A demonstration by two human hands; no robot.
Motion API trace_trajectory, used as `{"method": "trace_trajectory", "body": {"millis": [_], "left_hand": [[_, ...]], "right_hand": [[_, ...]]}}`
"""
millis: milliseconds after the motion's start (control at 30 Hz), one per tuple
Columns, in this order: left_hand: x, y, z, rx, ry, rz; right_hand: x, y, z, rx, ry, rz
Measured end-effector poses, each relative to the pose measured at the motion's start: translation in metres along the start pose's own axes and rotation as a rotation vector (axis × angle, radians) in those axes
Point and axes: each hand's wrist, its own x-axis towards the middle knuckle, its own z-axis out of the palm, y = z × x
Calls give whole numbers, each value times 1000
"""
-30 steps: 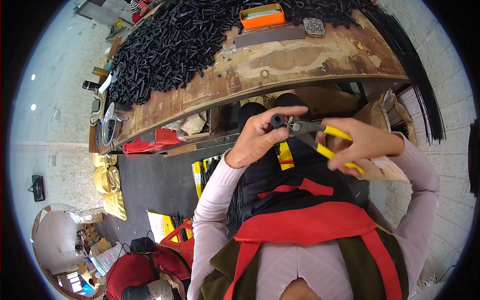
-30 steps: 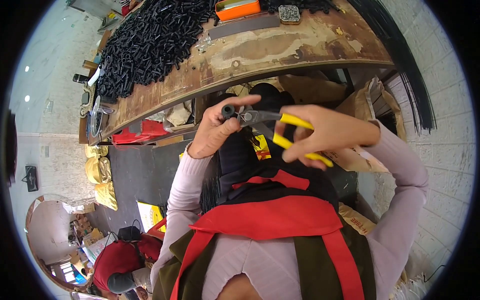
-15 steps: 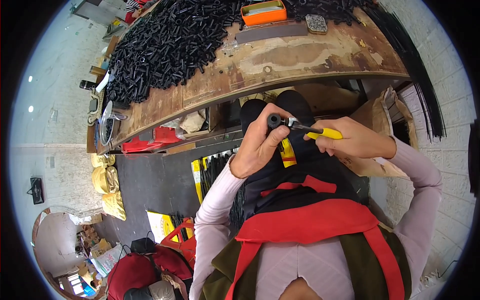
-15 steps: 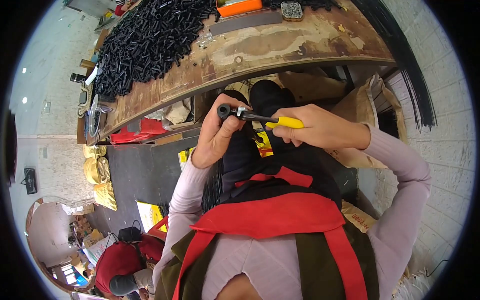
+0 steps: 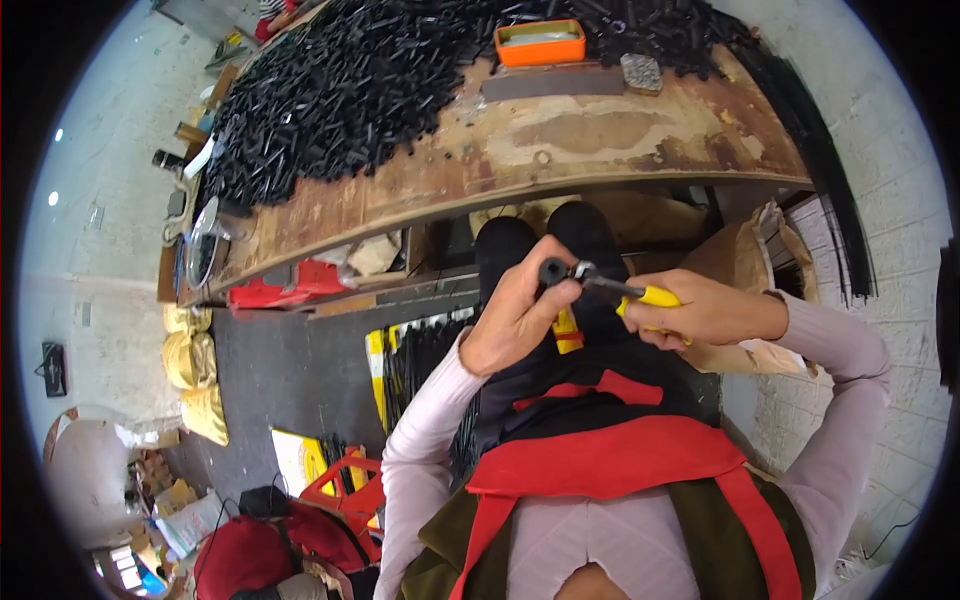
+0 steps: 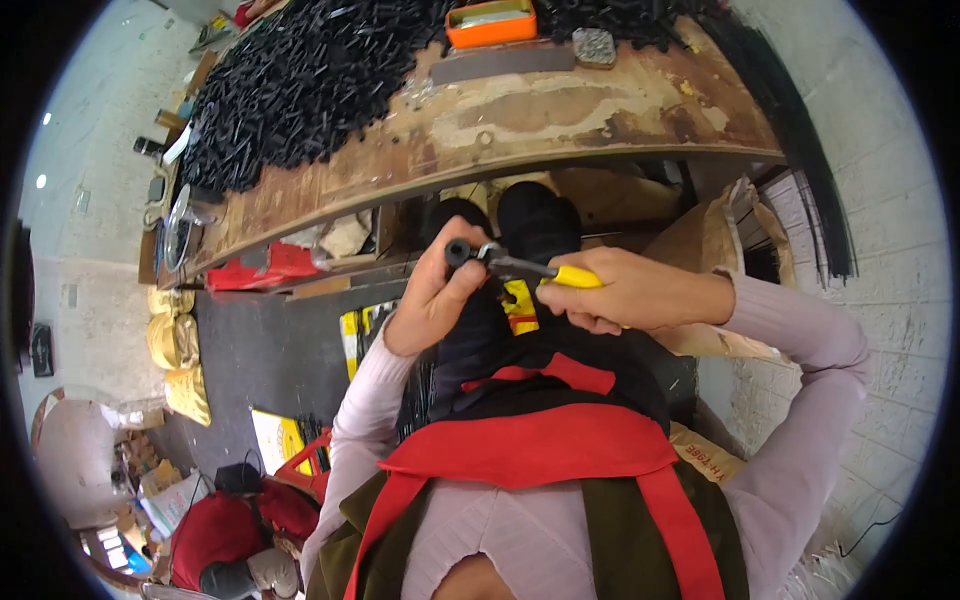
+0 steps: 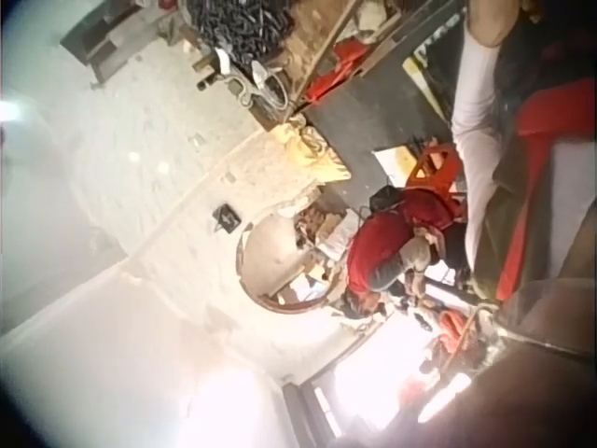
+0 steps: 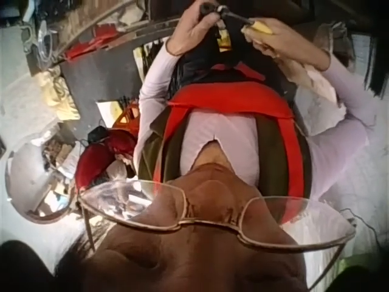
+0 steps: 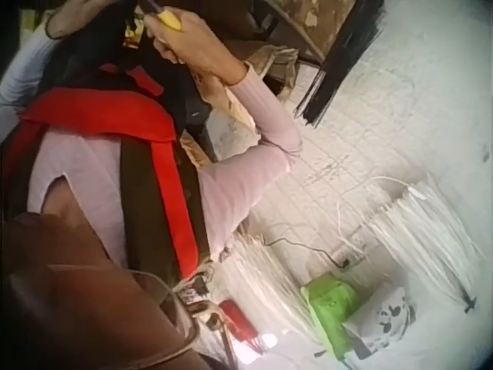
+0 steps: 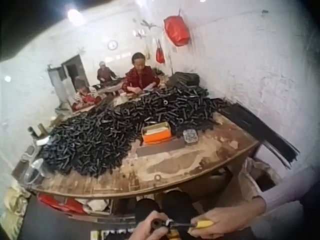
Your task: Assembling and trimming wiring harness components using a jig and pliers.
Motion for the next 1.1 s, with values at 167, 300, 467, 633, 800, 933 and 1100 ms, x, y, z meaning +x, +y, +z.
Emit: {"method": "trace_trajectory", "body": {"millis": [167, 300, 467, 633, 800, 933, 1100], "left_hand": [[3, -13, 4, -9, 168, -27], [30, -39, -9, -508, 364, 73], [45, -37, 0, -278, 266, -56], [59, -55, 4, -344, 208, -97], [63, -59, 3, -349, 206, -128], [61, -57, 6, -338, 196, -122], [50, -46, 12, -327, 198, -95]], "right_hand": [[12, -3, -12, -225, 58, -63], [55, 35, -91, -747, 762, -809], [108, 48, -227, -997, 1003, -425], [141, 46, -267, -1130, 1005, -336], [147, 36, -270, -1107, 955, -187], [146, 30, -273, -1048, 925, -210], [150, 28, -274, -1090, 921, -98]]}}
